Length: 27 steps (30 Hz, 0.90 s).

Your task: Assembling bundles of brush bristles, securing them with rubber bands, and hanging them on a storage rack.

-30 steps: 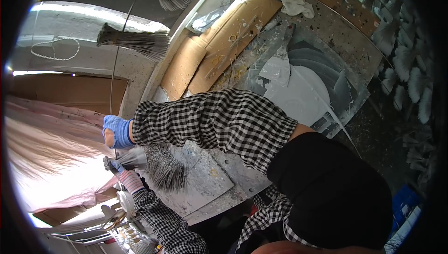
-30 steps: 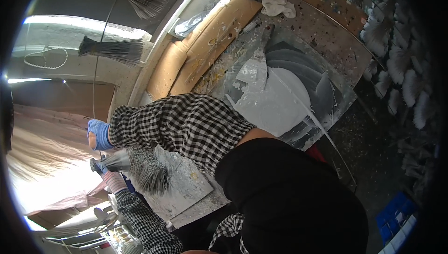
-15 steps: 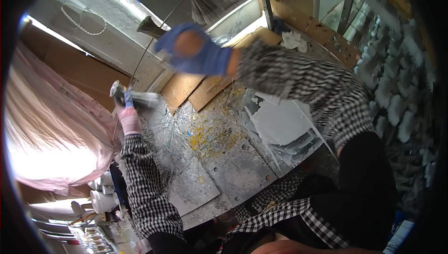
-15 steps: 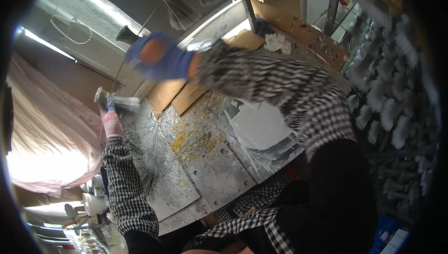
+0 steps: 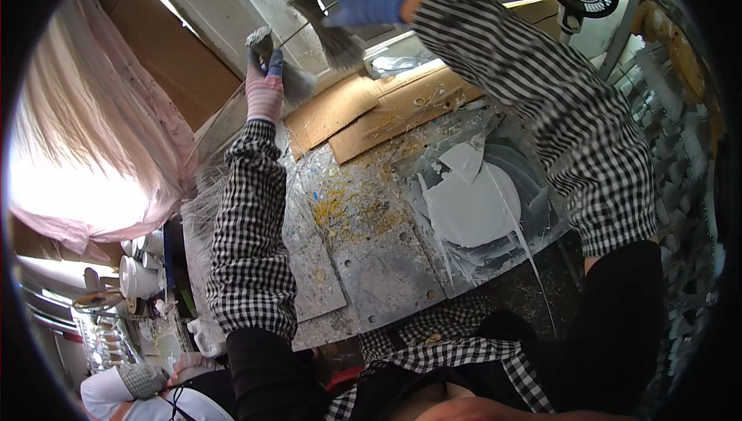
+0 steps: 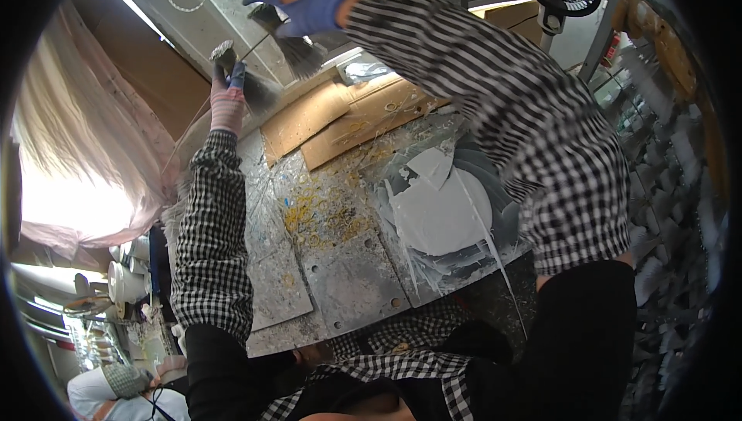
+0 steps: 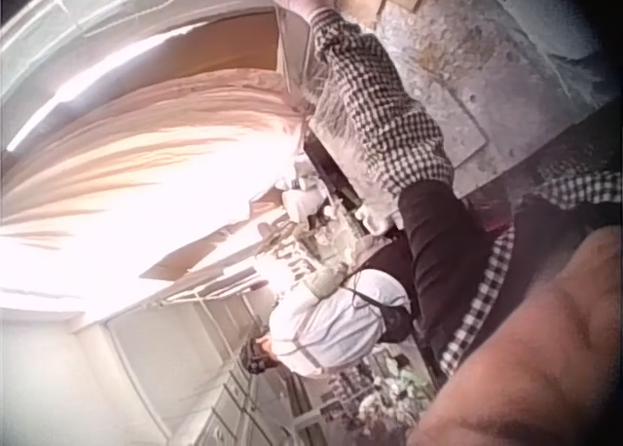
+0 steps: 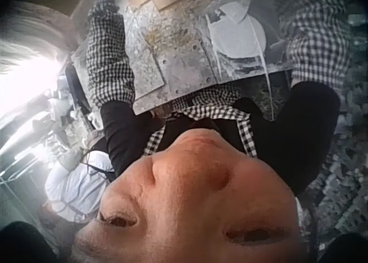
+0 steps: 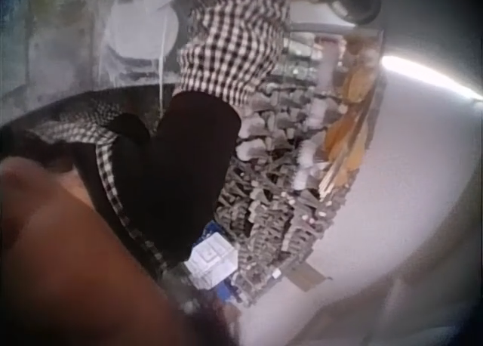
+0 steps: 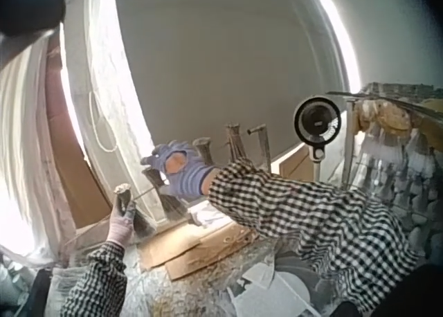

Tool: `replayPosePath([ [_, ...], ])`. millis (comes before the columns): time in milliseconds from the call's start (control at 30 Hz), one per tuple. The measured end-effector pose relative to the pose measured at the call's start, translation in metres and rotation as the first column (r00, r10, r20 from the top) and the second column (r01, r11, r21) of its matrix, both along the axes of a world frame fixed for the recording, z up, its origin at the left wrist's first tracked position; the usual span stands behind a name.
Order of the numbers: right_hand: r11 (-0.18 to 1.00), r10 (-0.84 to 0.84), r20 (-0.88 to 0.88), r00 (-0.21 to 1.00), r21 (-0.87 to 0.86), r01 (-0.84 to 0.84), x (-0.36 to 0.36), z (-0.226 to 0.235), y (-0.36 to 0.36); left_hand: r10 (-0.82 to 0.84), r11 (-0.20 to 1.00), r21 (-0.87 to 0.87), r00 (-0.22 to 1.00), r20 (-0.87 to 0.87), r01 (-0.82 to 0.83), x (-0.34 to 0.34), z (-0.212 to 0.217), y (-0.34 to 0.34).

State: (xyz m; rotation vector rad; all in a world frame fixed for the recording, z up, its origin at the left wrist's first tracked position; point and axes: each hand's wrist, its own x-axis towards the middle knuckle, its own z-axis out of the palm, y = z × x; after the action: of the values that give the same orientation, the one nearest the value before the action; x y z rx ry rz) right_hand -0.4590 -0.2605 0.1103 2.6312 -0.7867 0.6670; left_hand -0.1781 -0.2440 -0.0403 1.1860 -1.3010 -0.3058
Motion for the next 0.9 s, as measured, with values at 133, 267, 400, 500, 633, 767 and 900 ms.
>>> replayPosePath([
  [133, 0.994, 0.054, 0.001, 0.999, -0.096, -0.054, 0.041, -0.008, -0.011, -0.073, 0.997, 0.000, 0.997, -0.033, 0.073, -0.006, 0.001, -0.004],
  [267, 0.998, 0.040, -0.028, 0.999, -0.057, -0.041, 0.057, -0.029, -0.050, -0.016, 0.996, 0.083, 1.000, -0.013, 0.017, -0.014, 0.005, -0.003],
  [400, 0.994, 0.105, 0.068, 0.992, -0.048, -0.102, 0.062, -0.032, -0.044, -0.145, 0.987, -0.089, 0.977, -0.156, 0.132, -0.007, -0.002, -0.002],
  [500, 0.996, 0.073, 0.085, 0.994, -0.048, -0.069, 0.058, -0.030, -0.042, -0.343, 0.938, -0.243, 0.755, -0.559, 0.246, -0.001, 0.003, -0.021],
  [633, 0.996, 0.026, 0.104, 0.994, -0.088, -0.017, 0.054, -0.028, -0.052, -0.001, 0.999, -0.037, 0.998, -0.056, -0.001, 0.000, 0.000, -0.016],
  [767, 0.988, 0.089, 0.068, 0.994, -0.133, -0.080, 0.046, -0.028, -0.058, -0.030, 0.994, -0.102, 0.999, -0.031, 0.027, -0.040, 0.003, -0.010],
  [900, 0.990, -0.068, -0.021, 0.997, -0.127, 0.065, 0.050, -0.025, -0.061, -0.058, 0.998, -0.014, 0.995, 0.078, 0.059, -0.036, 0.016, 0.001],
])
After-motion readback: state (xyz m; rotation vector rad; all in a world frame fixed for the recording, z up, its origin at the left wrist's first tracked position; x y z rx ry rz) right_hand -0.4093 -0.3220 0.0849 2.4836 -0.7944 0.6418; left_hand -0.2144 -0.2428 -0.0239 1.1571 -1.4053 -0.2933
